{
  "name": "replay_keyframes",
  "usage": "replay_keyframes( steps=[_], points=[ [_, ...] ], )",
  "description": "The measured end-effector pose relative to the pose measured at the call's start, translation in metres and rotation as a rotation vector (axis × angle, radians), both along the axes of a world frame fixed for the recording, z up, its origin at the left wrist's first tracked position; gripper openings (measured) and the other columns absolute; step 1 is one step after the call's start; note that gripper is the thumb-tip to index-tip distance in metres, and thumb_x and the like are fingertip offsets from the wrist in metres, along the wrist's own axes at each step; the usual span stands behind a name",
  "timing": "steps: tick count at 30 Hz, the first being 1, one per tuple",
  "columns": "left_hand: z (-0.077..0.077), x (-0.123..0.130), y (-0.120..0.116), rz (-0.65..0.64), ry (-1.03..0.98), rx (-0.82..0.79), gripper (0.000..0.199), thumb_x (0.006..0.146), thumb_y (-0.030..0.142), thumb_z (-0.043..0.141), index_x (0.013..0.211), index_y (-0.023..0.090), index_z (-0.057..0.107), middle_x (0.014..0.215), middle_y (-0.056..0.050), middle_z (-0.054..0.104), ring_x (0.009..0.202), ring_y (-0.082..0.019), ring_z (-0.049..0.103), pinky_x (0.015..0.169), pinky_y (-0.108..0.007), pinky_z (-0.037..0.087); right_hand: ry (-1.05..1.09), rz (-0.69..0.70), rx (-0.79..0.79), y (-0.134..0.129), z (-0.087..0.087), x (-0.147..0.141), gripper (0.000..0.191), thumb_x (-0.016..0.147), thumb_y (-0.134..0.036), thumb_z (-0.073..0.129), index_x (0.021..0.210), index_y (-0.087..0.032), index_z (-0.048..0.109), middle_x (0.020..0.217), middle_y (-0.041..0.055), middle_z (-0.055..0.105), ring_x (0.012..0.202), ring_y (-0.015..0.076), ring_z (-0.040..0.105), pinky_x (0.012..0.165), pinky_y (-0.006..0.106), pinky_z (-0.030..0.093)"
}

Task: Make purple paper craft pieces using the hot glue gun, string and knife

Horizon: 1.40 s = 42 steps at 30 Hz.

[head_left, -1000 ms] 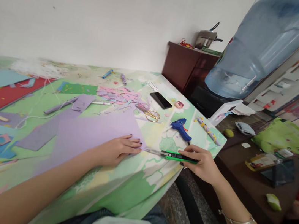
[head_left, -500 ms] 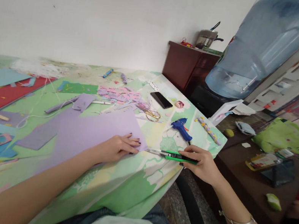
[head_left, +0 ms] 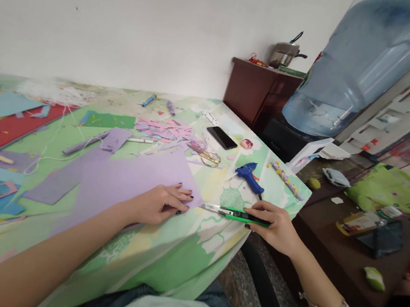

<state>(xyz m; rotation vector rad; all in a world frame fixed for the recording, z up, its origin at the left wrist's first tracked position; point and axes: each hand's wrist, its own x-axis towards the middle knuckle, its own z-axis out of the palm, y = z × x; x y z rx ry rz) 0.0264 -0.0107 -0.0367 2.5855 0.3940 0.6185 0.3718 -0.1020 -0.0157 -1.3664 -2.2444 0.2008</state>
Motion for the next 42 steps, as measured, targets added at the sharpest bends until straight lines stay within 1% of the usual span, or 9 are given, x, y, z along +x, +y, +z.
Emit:
replay_keyframes(
  steps=[4, 11, 16, 21, 26, 33, 36, 40, 42],
  points=[
    [0.0006, 0.0003, -0.0006, 0.001, 0.002, -0.007, 0.033, 0.083, 0.012, 0.048, 0.106, 0.024, 0.068, 0.122, -0.008, 0.061, 0.122, -0.022, 0.050, 0.109, -0.049, 0.029, -0.009, 0.001, 0.004, -0.0003, 0.0013, 0.0007, 0.030, 0.079, -0.029, 0.064, 0.107, -0.022, 0.069, 0.095, 0.0085, 0.066, 0.079, 0.0192, 0.064, 0.072, 0.031, 0.053],
    [0.0010, 0.0013, -0.0006, 0.012, 0.026, 0.029, 0.032, 0.082, 0.011, 0.048, 0.103, 0.022, 0.068, 0.121, -0.009, 0.062, 0.121, -0.022, 0.051, 0.109, -0.049, 0.030, -0.010, 0.009, -0.010, -0.0003, 0.0012, -0.0006, 0.031, 0.079, -0.028, 0.063, 0.108, -0.021, 0.068, 0.095, 0.0087, 0.065, 0.079, 0.0184, 0.064, 0.071, 0.030, 0.052],
    [0.0001, 0.0019, -0.0003, 0.027, 0.015, 0.001, 0.031, 0.082, 0.011, 0.048, 0.102, 0.022, 0.069, 0.119, -0.009, 0.063, 0.119, -0.022, 0.053, 0.108, -0.049, 0.032, -0.014, 0.020, 0.009, -0.0002, 0.0024, -0.0011, 0.030, 0.079, -0.029, 0.063, 0.108, -0.022, 0.069, 0.095, 0.0091, 0.065, 0.079, 0.0188, 0.064, 0.071, 0.030, 0.053],
    [0.0000, 0.0022, 0.0003, 0.019, 0.002, 0.009, 0.031, 0.082, 0.011, 0.049, 0.102, 0.022, 0.069, 0.119, -0.009, 0.063, 0.118, -0.022, 0.053, 0.107, -0.050, 0.032, -0.005, 0.019, 0.001, -0.0002, 0.0013, -0.0024, 0.031, 0.080, -0.030, 0.062, 0.109, -0.022, 0.068, 0.095, 0.0092, 0.065, 0.078, 0.0187, 0.064, 0.070, 0.029, 0.053],
    [0.0007, 0.0025, -0.0004, 0.022, -0.008, -0.018, 0.030, 0.082, 0.012, 0.049, 0.101, 0.024, 0.070, 0.118, -0.009, 0.064, 0.118, -0.022, 0.053, 0.108, -0.049, 0.031, -0.001, 0.025, 0.013, 0.0007, 0.0002, -0.0023, 0.030, 0.079, -0.029, 0.063, 0.109, -0.023, 0.069, 0.095, 0.0085, 0.066, 0.078, 0.0187, 0.064, 0.070, 0.029, 0.053],
    [-0.0005, 0.0024, 0.0010, 0.024, -0.005, -0.017, 0.029, 0.082, 0.013, 0.050, 0.101, 0.022, 0.070, 0.117, -0.010, 0.064, 0.117, -0.023, 0.054, 0.107, -0.050, 0.032, -0.012, 0.029, -0.011, 0.0000, 0.0020, -0.0041, 0.030, 0.080, -0.027, 0.062, 0.109, -0.022, 0.068, 0.096, 0.0092, 0.065, 0.080, 0.0192, 0.064, 0.072, 0.030, 0.053],
    [0.0004, 0.0029, 0.0007, 0.026, -0.008, -0.020, 0.029, 0.083, 0.014, 0.050, 0.104, 0.022, 0.069, 0.115, -0.009, 0.065, 0.117, -0.023, 0.054, 0.107, -0.050, 0.032, -0.007, 0.034, -0.011, 0.0000, 0.0016, -0.0049, 0.030, 0.080, -0.027, 0.062, 0.109, -0.022, 0.068, 0.096, 0.0092, 0.065, 0.079, 0.0193, 0.064, 0.072, 0.031, 0.053],
    [0.0026, 0.0035, -0.0005, 0.034, 0.008, -0.045, 0.037, 0.083, 0.013, 0.049, 0.116, 0.024, 0.061, 0.117, -0.007, 0.065, 0.118, -0.021, 0.053, 0.108, -0.048, 0.030, 0.000, 0.046, -0.002, 0.0003, 0.0014, -0.0065, 0.031, 0.080, -0.027, 0.062, 0.110, -0.023, 0.068, 0.095, 0.0089, 0.065, 0.079, 0.0188, 0.064, 0.070, 0.030, 0.054],
    [0.0034, 0.0037, -0.0009, 0.042, 0.019, -0.053, 0.039, 0.083, 0.012, 0.050, 0.118, 0.024, 0.059, 0.118, -0.006, 0.065, 0.119, -0.021, 0.053, 0.109, -0.048, 0.030, 0.000, 0.046, -0.002, 0.0004, 0.0020, -0.0071, 0.031, 0.080, -0.028, 0.062, 0.109, -0.023, 0.068, 0.095, 0.0088, 0.065, 0.078, 0.0188, 0.064, 0.071, 0.030, 0.054]
  ],
)
